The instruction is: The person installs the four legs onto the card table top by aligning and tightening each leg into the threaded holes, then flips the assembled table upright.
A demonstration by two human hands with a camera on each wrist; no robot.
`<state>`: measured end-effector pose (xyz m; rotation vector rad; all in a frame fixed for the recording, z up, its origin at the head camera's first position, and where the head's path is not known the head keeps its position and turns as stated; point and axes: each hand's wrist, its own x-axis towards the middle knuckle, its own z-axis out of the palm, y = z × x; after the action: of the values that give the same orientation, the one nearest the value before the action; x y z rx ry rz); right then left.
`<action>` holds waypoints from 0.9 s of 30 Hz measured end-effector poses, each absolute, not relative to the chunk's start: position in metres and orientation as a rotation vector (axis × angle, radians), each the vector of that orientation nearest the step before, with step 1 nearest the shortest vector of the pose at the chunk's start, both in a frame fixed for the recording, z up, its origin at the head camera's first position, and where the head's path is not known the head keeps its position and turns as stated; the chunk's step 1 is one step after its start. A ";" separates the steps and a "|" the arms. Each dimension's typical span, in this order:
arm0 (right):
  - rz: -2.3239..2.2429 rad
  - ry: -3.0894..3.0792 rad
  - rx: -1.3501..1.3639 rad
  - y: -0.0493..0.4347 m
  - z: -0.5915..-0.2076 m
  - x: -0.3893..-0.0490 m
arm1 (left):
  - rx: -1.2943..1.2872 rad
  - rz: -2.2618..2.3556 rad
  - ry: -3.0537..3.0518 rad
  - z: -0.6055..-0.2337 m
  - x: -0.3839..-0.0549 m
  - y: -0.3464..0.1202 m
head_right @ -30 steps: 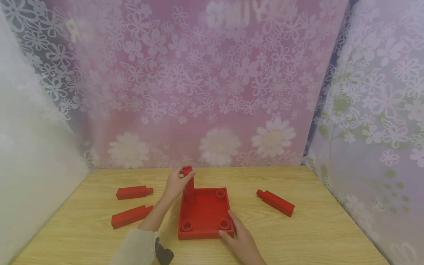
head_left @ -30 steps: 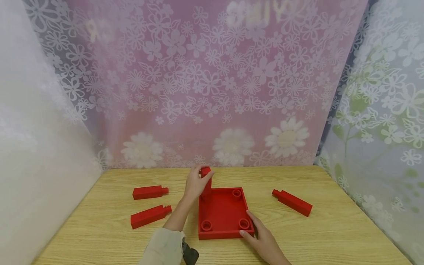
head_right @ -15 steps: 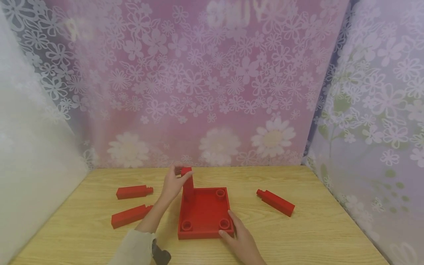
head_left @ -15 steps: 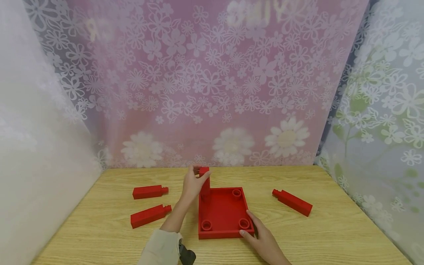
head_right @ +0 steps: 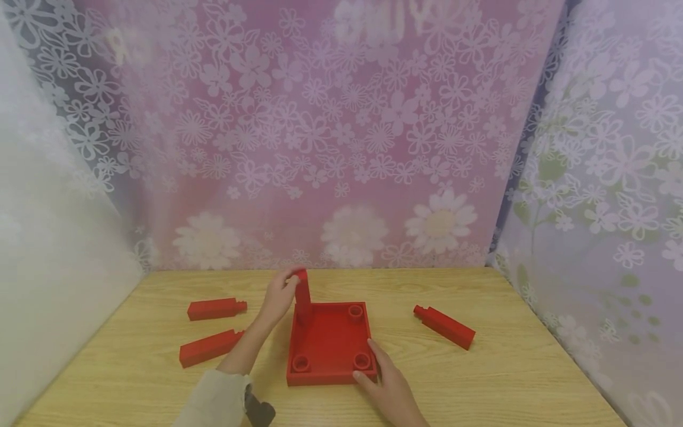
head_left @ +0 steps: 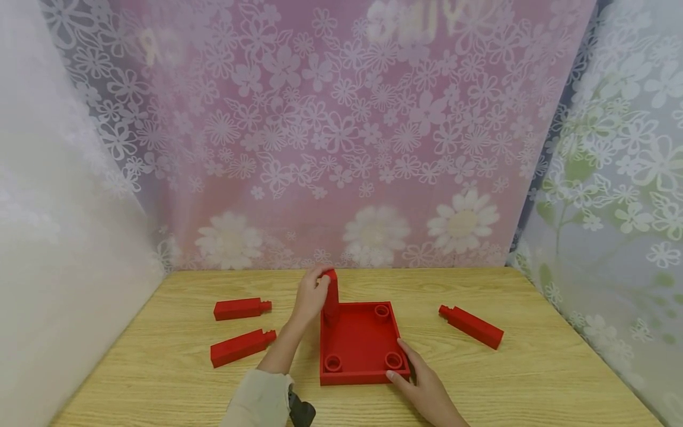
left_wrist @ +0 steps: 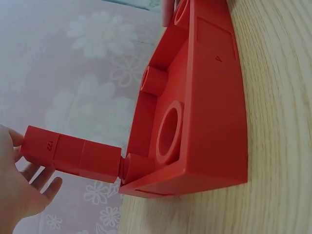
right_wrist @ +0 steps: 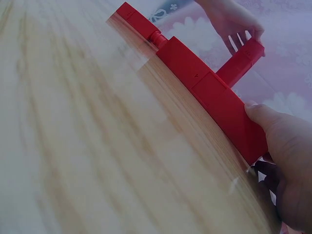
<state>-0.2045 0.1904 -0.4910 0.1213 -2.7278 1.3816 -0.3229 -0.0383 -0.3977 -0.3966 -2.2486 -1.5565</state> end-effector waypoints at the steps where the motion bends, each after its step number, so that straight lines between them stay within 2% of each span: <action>1: 1.388 -2.728 0.112 0.190 -0.491 -0.205 | -0.395 -1.557 -2.248 -0.397 -0.323 -0.037; 10: 1.403 -2.728 0.110 0.190 -0.491 -0.205 | -0.306 -1.527 -2.298 -0.400 -0.322 -0.032; 17: 1.421 -2.719 0.117 0.190 -0.490 -0.204 | -0.200 -1.692 -2.252 -0.400 -0.320 -0.032; 27: 1.417 -2.707 0.150 0.190 -0.487 -0.201 | -0.355 -1.678 -2.235 -0.401 -0.318 -0.038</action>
<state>-0.2015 0.1895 -0.4870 0.1502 -2.7072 1.4175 -0.3180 -0.0382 -0.4006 -0.3553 -2.2349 -1.6777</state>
